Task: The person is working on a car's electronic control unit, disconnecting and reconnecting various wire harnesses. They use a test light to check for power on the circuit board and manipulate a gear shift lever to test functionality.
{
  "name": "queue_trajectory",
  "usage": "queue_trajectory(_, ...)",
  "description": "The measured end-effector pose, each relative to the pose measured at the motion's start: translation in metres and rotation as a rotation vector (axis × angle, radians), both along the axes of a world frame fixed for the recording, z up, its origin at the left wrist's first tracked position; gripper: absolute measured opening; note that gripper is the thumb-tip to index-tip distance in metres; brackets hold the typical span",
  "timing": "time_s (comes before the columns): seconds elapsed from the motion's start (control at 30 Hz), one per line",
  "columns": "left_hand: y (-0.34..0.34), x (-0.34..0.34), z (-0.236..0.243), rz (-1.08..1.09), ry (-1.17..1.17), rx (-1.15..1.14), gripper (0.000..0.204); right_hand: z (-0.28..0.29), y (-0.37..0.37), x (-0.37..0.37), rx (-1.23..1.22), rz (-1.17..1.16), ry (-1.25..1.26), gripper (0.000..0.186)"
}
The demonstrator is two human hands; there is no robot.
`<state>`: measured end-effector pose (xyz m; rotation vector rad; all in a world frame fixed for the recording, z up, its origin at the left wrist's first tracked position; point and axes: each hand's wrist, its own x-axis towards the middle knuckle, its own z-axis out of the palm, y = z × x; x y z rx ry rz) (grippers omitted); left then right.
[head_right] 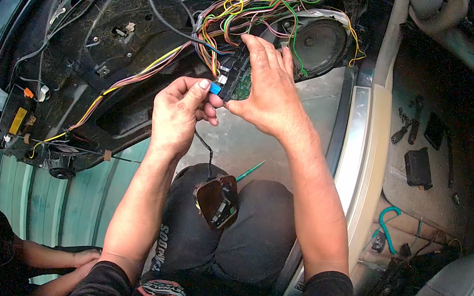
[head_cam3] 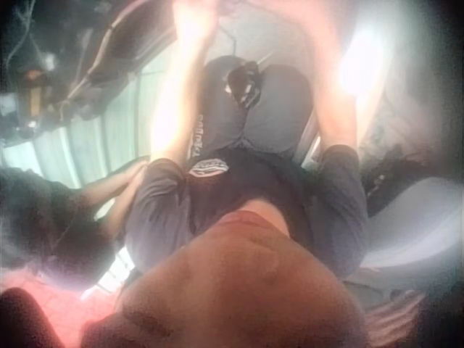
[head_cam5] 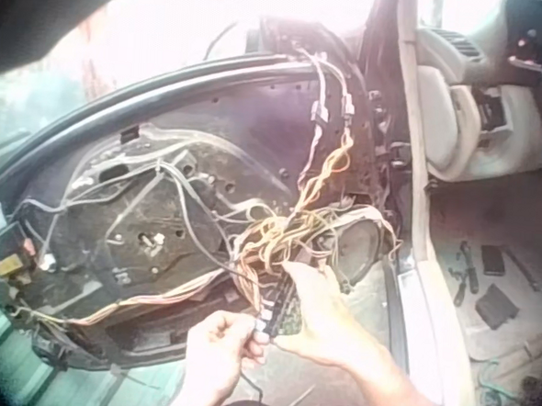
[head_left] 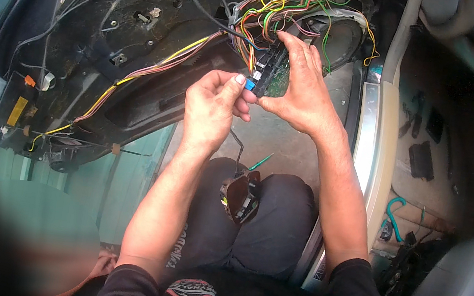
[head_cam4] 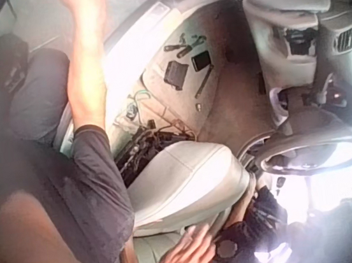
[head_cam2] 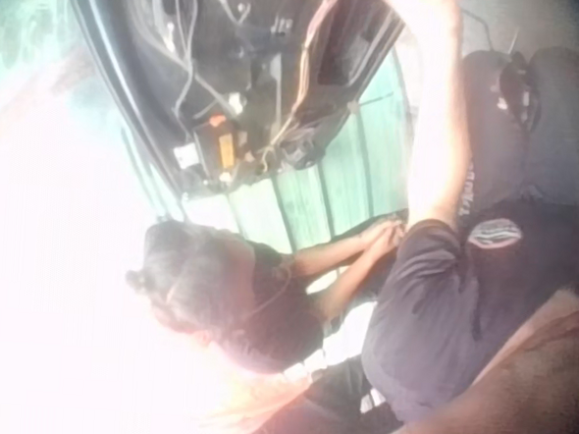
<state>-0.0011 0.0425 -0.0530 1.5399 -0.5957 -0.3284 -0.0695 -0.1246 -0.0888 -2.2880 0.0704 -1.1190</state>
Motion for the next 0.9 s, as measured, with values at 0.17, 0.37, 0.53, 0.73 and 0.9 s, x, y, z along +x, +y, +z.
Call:
queue_trajectory(0.17,0.002,-0.002,-0.004,0.039,-0.018,0.000,0.023,0.000,0.003,0.002,-0.006,-0.012,-0.027,0.106)
queue_trajectory(0.37,0.005,0.001,-0.002,0.027,-0.099,0.114,0.019,-0.001,0.007,0.002,0.006,-0.021,-0.053,0.104)
queue_trajectory(0.53,0.013,0.018,0.005,-0.136,0.227,0.051,0.019,0.001,0.011,0.002,0.069,0.009,-0.077,0.106)
queue_trajectory(0.73,0.013,0.035,-0.010,-0.317,0.528,-0.047,0.023,-0.005,0.016,0.007,0.083,-0.006,-0.052,0.110)
queue_trajectory(0.9,0.016,0.042,-0.016,-0.292,0.328,0.091,0.025,-0.008,0.014,0.007,0.044,-0.012,-0.058,0.112)
